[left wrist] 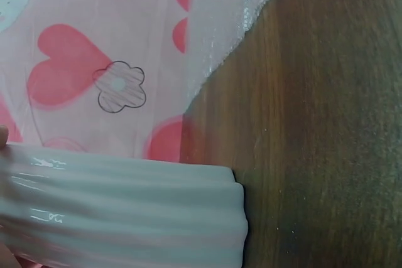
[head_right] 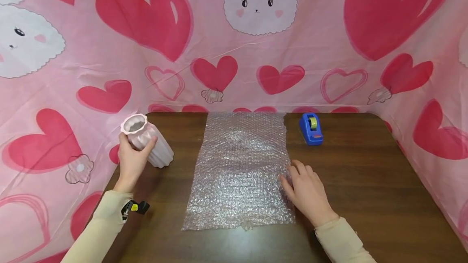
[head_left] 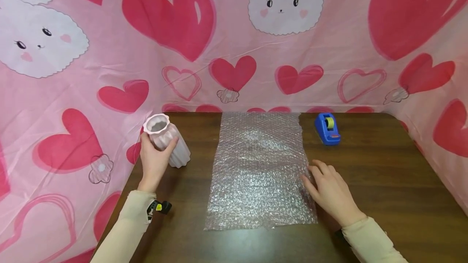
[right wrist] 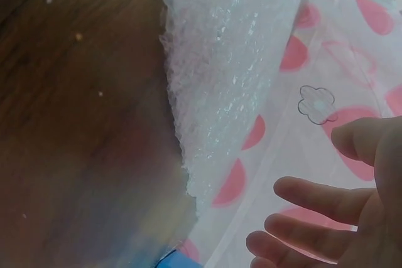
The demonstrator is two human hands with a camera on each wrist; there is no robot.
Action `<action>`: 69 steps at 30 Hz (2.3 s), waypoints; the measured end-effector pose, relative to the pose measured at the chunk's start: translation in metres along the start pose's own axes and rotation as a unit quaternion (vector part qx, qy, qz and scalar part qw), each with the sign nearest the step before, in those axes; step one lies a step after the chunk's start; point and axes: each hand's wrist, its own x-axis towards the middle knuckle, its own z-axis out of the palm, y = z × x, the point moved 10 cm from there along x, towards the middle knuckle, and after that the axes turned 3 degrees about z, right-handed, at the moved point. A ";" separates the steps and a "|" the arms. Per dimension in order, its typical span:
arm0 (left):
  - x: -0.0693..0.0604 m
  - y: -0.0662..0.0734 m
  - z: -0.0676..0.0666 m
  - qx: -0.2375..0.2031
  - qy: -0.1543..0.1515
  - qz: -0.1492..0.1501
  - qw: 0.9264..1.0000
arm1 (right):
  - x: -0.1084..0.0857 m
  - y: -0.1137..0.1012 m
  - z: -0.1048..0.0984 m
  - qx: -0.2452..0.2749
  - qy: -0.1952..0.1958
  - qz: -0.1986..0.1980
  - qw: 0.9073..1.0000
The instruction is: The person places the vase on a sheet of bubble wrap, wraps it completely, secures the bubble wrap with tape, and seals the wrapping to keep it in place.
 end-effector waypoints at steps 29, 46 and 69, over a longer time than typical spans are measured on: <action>-0.041 0.096 0.031 -0.178 -0.059 0.043 0.981 | 0.017 -0.040 -0.008 -0.004 0.021 -0.086 0.996; -0.097 0.121 0.103 -0.361 -0.182 0.002 0.914 | 0.026 -0.104 0.001 0.061 -0.009 -0.160 0.985; -0.131 0.103 0.133 -0.419 -0.238 -0.046 0.875 | 0.023 -0.087 0.008 0.136 -0.066 -0.117 0.982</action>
